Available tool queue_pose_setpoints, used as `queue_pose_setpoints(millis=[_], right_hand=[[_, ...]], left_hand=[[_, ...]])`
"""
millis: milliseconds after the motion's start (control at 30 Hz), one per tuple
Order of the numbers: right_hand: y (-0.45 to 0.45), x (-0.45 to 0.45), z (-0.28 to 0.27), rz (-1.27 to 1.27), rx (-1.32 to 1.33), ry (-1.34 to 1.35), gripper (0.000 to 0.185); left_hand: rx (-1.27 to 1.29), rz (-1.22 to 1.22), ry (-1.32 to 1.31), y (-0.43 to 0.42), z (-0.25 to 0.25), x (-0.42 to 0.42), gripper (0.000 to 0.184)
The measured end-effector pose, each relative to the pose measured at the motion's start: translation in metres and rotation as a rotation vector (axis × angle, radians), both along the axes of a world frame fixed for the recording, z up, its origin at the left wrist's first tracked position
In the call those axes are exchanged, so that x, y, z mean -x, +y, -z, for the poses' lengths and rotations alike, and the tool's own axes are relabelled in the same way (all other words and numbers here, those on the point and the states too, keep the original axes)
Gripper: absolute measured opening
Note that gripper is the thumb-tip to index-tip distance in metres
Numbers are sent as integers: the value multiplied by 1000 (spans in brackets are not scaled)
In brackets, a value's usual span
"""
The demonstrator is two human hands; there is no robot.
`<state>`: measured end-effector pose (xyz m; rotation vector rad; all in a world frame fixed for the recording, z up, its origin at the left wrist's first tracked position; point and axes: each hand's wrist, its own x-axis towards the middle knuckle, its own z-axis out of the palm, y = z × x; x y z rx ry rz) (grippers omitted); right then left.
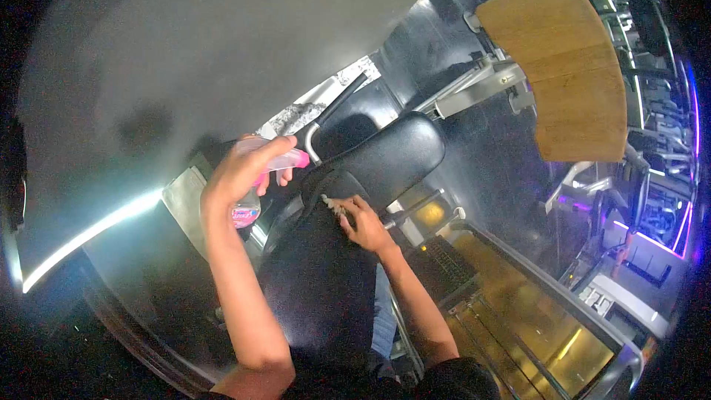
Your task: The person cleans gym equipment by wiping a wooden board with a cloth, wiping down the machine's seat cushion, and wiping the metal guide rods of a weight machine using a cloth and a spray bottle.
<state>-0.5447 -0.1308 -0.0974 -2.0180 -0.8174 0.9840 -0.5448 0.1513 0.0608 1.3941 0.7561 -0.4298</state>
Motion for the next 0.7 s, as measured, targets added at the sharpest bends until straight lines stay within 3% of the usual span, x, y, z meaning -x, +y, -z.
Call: queue_pose_setpoints(millis=[167, 433, 700], right_hand=[[9, -4, 15, 81, 93, -97, 38], [-22, 30, -51, 128, 10, 43, 33], [-45, 29, 14, 350, 261, -79, 26]], left_hand=[[-37, 252, -28, -22, 6, -16, 47], [-32, 396, 27, -38, 17, -24, 46], [-36, 497, 26, -49, 33, -27, 47]])
